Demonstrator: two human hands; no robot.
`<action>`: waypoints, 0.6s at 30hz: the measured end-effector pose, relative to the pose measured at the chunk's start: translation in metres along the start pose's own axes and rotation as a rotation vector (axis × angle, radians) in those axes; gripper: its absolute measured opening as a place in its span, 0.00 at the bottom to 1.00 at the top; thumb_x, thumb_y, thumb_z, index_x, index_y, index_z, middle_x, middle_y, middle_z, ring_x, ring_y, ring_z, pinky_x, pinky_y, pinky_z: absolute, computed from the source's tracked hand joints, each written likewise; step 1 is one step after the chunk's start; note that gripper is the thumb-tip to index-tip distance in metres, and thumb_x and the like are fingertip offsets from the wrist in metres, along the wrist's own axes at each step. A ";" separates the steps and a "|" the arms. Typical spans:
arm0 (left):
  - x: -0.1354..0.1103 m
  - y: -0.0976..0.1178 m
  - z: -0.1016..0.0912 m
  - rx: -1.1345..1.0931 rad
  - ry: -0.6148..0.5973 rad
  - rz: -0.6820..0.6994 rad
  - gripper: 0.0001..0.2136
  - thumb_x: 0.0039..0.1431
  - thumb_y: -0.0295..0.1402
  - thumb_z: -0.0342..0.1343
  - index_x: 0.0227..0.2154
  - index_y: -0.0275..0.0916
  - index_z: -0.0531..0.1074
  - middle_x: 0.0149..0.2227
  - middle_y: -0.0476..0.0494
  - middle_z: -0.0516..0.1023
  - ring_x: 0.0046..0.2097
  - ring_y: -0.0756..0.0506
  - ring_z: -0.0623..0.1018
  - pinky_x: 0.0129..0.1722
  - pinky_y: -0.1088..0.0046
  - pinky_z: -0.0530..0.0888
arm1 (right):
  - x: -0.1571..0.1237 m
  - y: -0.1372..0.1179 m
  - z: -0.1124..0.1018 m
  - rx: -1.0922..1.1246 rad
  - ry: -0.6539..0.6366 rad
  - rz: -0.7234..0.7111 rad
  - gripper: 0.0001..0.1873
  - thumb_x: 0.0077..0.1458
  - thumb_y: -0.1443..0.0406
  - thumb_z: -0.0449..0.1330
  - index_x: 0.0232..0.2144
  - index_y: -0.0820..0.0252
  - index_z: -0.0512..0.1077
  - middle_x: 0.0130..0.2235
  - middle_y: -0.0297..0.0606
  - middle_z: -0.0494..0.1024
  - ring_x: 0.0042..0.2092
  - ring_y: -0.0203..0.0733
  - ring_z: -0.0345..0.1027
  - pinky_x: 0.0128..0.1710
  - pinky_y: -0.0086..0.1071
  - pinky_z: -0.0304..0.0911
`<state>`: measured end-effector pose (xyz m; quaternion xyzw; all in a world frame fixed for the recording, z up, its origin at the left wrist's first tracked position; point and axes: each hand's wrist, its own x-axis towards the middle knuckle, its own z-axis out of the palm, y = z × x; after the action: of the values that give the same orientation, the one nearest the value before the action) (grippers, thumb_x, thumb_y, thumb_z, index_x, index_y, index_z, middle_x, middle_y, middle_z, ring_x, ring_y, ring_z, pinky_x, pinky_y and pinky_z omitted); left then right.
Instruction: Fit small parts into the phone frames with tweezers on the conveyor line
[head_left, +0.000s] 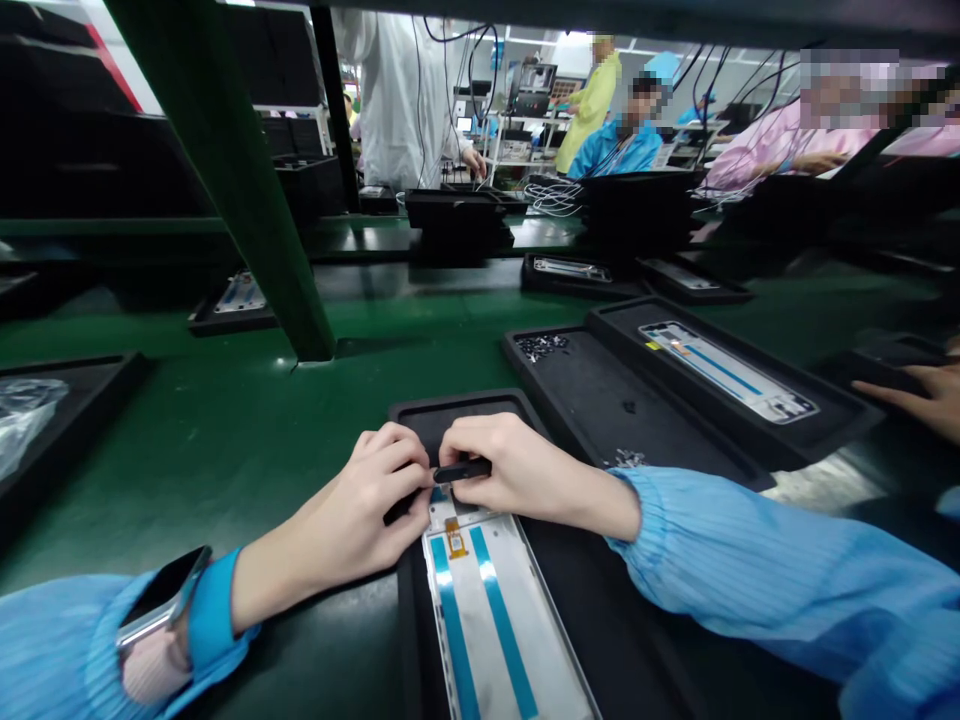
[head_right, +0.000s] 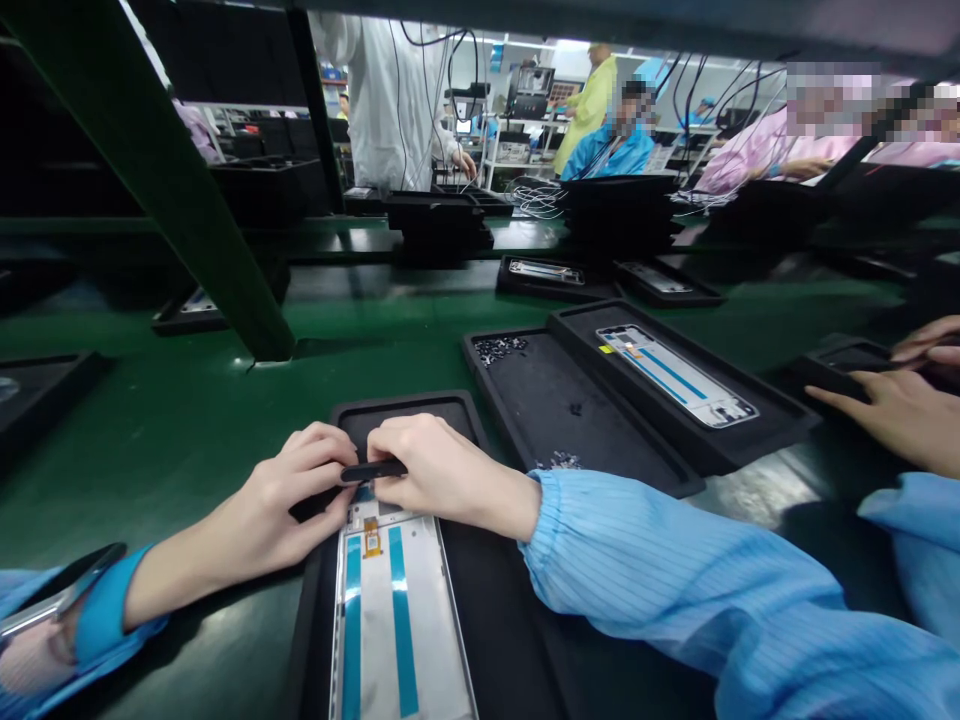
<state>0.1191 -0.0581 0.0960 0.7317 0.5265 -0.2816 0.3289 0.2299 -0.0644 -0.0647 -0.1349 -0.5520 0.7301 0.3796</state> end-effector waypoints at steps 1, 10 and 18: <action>0.000 0.000 0.000 0.007 -0.010 0.012 0.06 0.57 0.23 0.48 0.30 0.35 0.69 0.33 0.42 0.72 0.42 0.44 0.69 0.39 0.64 0.67 | 0.000 0.000 0.000 -0.002 -0.002 0.000 0.04 0.43 0.75 0.57 0.24 0.65 0.67 0.26 0.32 0.69 0.28 0.31 0.59 0.28 0.24 0.53; 0.004 -0.001 0.000 0.061 -0.004 0.097 0.06 0.58 0.22 0.48 0.30 0.33 0.70 0.33 0.41 0.72 0.43 0.43 0.69 0.40 0.64 0.67 | 0.001 -0.002 -0.003 0.027 0.006 0.013 0.02 0.46 0.73 0.57 0.25 0.65 0.69 0.27 0.33 0.69 0.29 0.31 0.59 0.28 0.24 0.53; 0.003 -0.001 0.000 0.060 0.019 0.095 0.05 0.57 0.22 0.50 0.31 0.32 0.71 0.33 0.41 0.73 0.43 0.44 0.69 0.40 0.64 0.67 | 0.007 0.007 -0.009 0.235 -0.105 0.310 0.05 0.45 0.68 0.57 0.23 0.63 0.72 0.23 0.29 0.70 0.26 0.29 0.57 0.24 0.24 0.49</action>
<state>0.1186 -0.0563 0.0938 0.7682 0.4854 -0.2744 0.3147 0.2279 -0.0545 -0.0727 -0.1349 -0.4547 0.8452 0.2462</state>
